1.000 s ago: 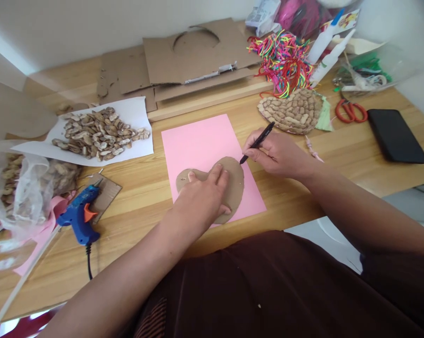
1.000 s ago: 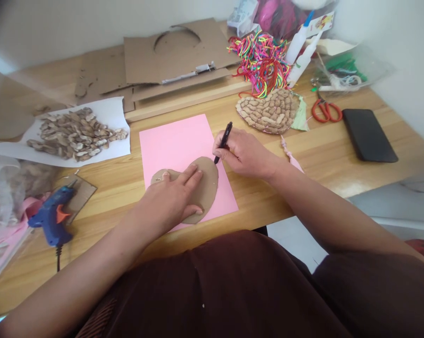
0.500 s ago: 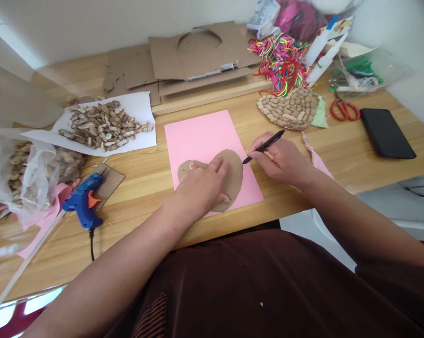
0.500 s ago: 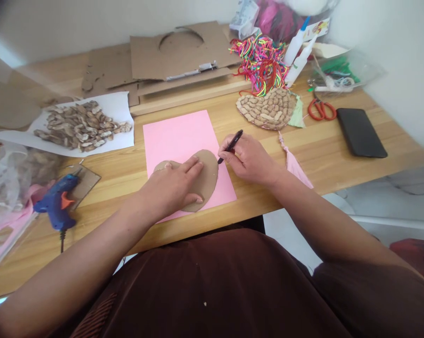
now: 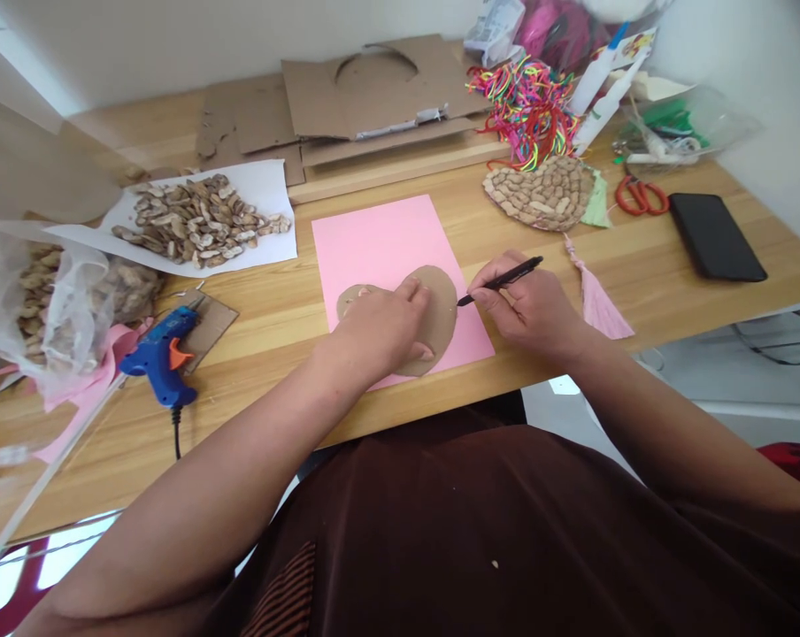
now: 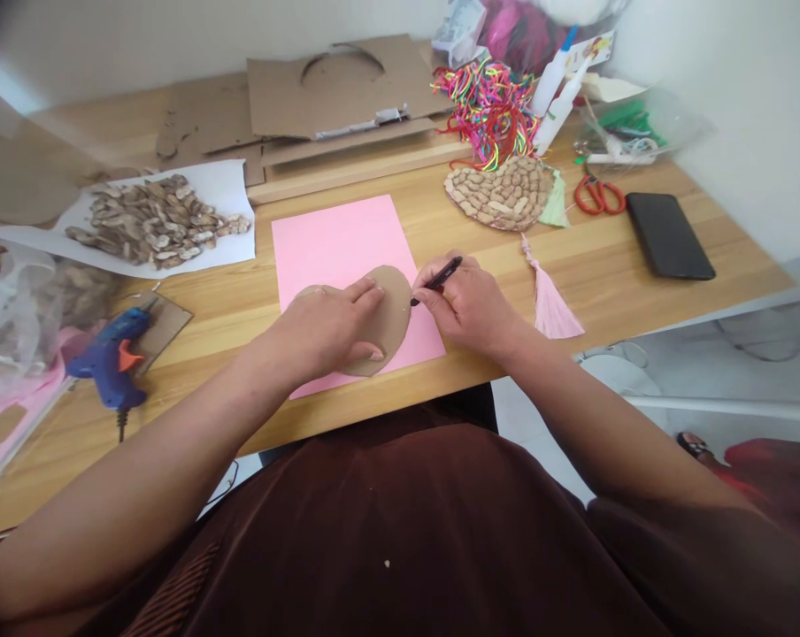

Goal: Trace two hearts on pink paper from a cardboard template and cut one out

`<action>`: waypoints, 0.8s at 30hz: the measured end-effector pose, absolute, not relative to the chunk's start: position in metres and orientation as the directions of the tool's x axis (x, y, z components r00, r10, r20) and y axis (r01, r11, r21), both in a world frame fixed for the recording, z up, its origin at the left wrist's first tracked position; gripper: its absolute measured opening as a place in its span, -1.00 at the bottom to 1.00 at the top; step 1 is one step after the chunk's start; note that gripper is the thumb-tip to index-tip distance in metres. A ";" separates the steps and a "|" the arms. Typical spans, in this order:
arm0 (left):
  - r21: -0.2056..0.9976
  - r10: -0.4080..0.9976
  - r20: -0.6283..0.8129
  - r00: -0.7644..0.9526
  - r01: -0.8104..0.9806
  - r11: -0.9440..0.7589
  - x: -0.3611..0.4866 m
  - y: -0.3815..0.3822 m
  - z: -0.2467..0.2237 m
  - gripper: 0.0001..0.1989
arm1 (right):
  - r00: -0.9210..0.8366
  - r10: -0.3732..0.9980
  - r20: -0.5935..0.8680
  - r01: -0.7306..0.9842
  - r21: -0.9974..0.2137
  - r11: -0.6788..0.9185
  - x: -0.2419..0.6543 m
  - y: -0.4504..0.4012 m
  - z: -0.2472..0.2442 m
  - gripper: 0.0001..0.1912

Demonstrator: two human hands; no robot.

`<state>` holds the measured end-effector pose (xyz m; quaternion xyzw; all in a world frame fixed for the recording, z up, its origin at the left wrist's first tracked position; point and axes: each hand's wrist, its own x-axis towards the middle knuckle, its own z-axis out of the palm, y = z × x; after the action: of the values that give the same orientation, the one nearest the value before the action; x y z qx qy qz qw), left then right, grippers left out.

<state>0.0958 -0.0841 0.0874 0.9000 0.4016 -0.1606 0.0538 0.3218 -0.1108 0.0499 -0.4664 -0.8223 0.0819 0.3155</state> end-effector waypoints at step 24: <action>0.012 0.708 -0.323 0.628 0.751 -0.660 0.097 -0.086 0.088 -0.34 | -0.485 0.725 0.489 0.675 -0.317 0.666 0.288 -0.169 0.048 -0.91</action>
<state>0.0968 -0.0857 0.0878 0.8992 0.4057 -0.1468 0.0730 0.2878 -0.1691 0.0483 -0.4068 -0.8607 0.0408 0.3035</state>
